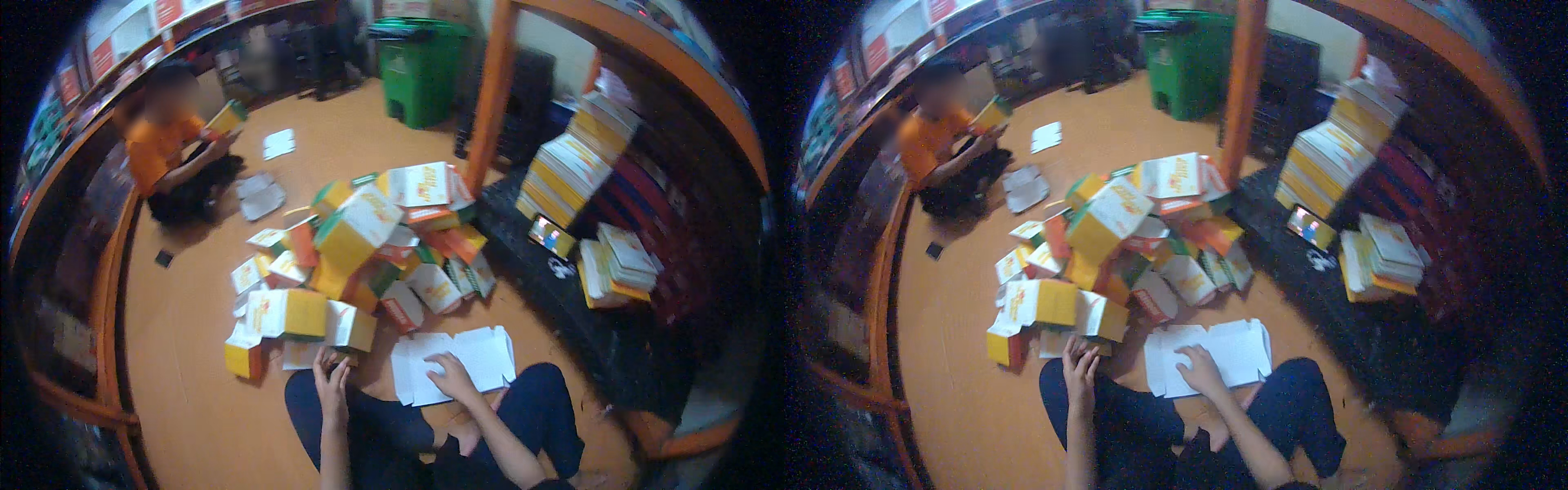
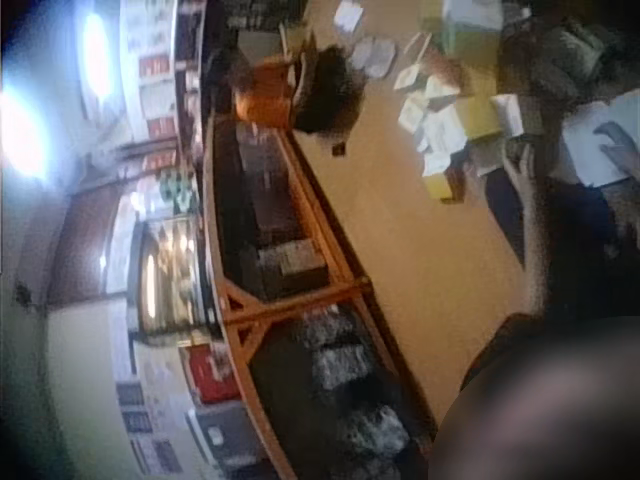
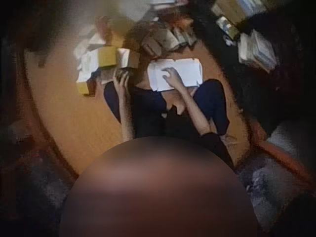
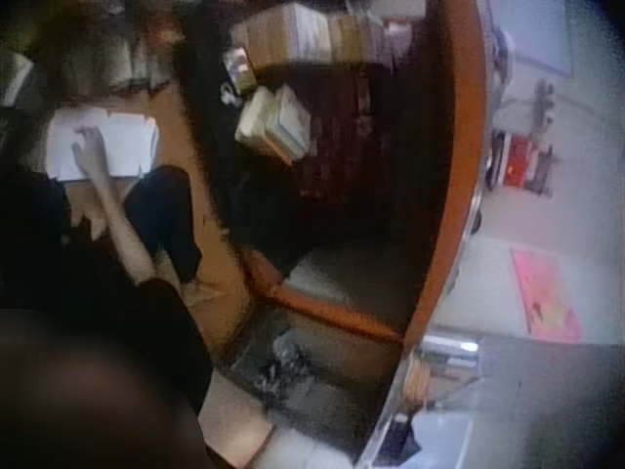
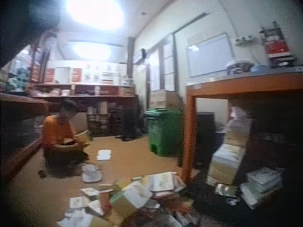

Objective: The person sits on the floor and folds flat cardboard pieces into small rectangular boxes. They repeatedly pick up a flat piece, fold the sides, and tuck the flaps to form a box, then place the finished box into a growing pile.

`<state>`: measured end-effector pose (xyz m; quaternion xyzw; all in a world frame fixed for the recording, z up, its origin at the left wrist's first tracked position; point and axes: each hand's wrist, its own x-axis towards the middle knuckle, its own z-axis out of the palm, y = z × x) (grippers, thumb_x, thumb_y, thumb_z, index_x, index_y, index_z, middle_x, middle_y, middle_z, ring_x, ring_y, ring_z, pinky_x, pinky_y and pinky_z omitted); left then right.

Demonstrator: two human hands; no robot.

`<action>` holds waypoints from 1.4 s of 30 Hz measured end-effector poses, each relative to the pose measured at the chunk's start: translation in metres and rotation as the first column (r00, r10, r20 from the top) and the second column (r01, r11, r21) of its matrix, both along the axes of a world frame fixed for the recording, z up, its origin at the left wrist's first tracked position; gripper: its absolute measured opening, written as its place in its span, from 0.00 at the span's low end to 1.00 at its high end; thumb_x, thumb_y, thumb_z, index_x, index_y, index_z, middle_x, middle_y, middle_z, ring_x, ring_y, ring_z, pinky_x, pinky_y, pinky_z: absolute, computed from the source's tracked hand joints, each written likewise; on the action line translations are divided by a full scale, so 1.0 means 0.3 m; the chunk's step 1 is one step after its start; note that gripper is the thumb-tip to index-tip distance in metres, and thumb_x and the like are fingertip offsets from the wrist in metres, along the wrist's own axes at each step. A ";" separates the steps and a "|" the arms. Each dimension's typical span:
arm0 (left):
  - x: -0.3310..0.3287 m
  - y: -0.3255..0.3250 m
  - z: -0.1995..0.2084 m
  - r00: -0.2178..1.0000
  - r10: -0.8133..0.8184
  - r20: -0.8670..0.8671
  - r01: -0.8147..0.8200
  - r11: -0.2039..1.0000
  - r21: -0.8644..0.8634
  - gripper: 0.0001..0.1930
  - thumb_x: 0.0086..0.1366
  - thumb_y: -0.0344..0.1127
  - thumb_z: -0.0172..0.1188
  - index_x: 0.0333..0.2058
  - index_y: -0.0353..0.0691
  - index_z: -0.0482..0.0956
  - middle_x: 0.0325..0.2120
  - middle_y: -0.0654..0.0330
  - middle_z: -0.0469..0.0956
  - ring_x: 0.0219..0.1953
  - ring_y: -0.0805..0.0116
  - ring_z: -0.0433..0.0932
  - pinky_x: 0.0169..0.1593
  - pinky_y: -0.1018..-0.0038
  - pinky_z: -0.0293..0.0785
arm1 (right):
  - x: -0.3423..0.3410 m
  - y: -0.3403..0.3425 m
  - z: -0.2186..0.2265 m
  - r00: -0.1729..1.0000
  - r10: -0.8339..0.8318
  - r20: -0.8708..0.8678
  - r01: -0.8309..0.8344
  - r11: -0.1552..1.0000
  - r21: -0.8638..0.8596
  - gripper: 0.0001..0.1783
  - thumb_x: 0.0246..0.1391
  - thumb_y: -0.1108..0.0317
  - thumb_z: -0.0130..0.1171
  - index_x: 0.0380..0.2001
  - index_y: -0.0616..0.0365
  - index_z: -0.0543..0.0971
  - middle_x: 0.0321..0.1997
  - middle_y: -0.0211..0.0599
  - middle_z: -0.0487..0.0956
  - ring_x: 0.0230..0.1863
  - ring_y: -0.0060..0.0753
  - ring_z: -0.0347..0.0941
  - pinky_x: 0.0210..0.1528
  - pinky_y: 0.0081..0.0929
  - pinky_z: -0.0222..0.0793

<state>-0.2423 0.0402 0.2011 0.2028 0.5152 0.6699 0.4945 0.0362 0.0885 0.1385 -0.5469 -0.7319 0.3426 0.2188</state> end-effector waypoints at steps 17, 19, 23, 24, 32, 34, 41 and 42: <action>0.228 -0.069 -0.209 0.777 -0.574 -0.257 0.525 0.817 -0.238 0.11 0.70 0.28 0.59 0.49 0.35 0.81 0.41 0.58 0.84 0.46 0.69 0.82 0.51 0.74 0.74 | -0.039 0.126 -0.119 0.940 -0.082 0.332 -0.015 0.960 0.280 0.36 0.44 0.68 0.70 0.60 0.47 0.74 0.64 0.42 0.71 0.66 0.52 0.66 0.65 0.47 0.63; 0.225 -0.072 -0.221 0.790 -0.561 -0.247 0.520 0.827 -0.215 0.11 0.69 0.29 0.59 0.48 0.35 0.81 0.41 0.58 0.84 0.46 0.68 0.82 0.52 0.74 0.74 | -0.042 0.118 -0.123 0.953 -0.107 0.283 -0.035 0.891 0.453 0.29 0.45 0.69 0.68 0.54 0.50 0.77 0.58 0.40 0.76 0.63 0.51 0.69 0.62 0.46 0.65; 0.218 -0.071 -0.247 0.746 -0.563 -0.355 0.518 0.826 -0.220 0.13 0.68 0.29 0.61 0.51 0.34 0.80 0.43 0.56 0.83 0.47 0.67 0.82 0.55 0.72 0.74 | -0.035 0.111 -0.131 0.933 -0.087 0.349 -0.050 0.930 0.364 0.16 0.50 0.72 0.60 0.45 0.52 0.78 0.44 0.42 0.82 0.52 0.51 0.77 0.54 0.47 0.70; 0.218 -0.071 -0.252 0.737 -0.550 -0.393 0.515 0.833 -0.200 0.16 0.68 0.30 0.61 0.53 0.35 0.77 0.46 0.54 0.81 0.50 0.65 0.81 0.56 0.71 0.74 | -0.028 0.112 -0.126 0.947 -0.091 0.309 -0.019 0.942 0.336 0.15 0.52 0.72 0.58 0.44 0.52 0.78 0.42 0.43 0.82 0.50 0.52 0.78 0.52 0.47 0.71; 0.283 -0.032 -0.287 0.562 -0.498 -0.660 0.530 0.830 -0.174 0.36 0.64 0.37 0.68 0.66 0.41 0.60 0.58 0.49 0.63 0.58 0.55 0.70 0.56 0.63 0.73 | 0.059 0.164 0.052 0.989 0.043 0.143 -0.074 0.973 0.220 0.15 0.56 0.64 0.57 0.47 0.50 0.80 0.43 0.48 0.84 0.47 0.56 0.79 0.47 0.53 0.75; 0.291 -0.012 -0.279 0.602 -0.442 -0.665 0.428 0.882 -0.198 0.36 0.63 0.37 0.68 0.66 0.41 0.61 0.56 0.50 0.63 0.54 0.57 0.71 0.54 0.64 0.73 | 0.063 0.173 0.135 0.979 0.095 0.180 -0.116 0.987 0.107 0.17 0.56 0.60 0.59 0.49 0.49 0.80 0.43 0.49 0.84 0.48 0.56 0.79 0.48 0.53 0.75; 0.250 -0.027 -0.045 0.811 -0.328 -0.485 0.360 0.933 -0.029 0.16 0.69 0.34 0.62 0.51 0.32 0.75 0.42 0.61 0.79 0.41 0.72 0.77 0.47 0.77 0.72 | 0.023 0.089 0.459 0.960 0.230 0.158 -0.249 0.962 0.111 0.22 0.55 0.58 0.61 0.53 0.49 0.81 0.50 0.45 0.83 0.50 0.54 0.80 0.54 0.49 0.75; 0.238 -0.034 0.005 0.841 -0.308 -0.445 0.366 0.929 0.049 0.14 0.70 0.33 0.61 0.50 0.32 0.76 0.40 0.62 0.80 0.41 0.74 0.77 0.46 0.78 0.72 | 0.023 0.073 0.497 0.950 0.254 0.181 -0.277 0.954 0.114 0.21 0.56 0.58 0.60 0.52 0.49 0.82 0.51 0.44 0.83 0.51 0.54 0.79 0.55 0.47 0.74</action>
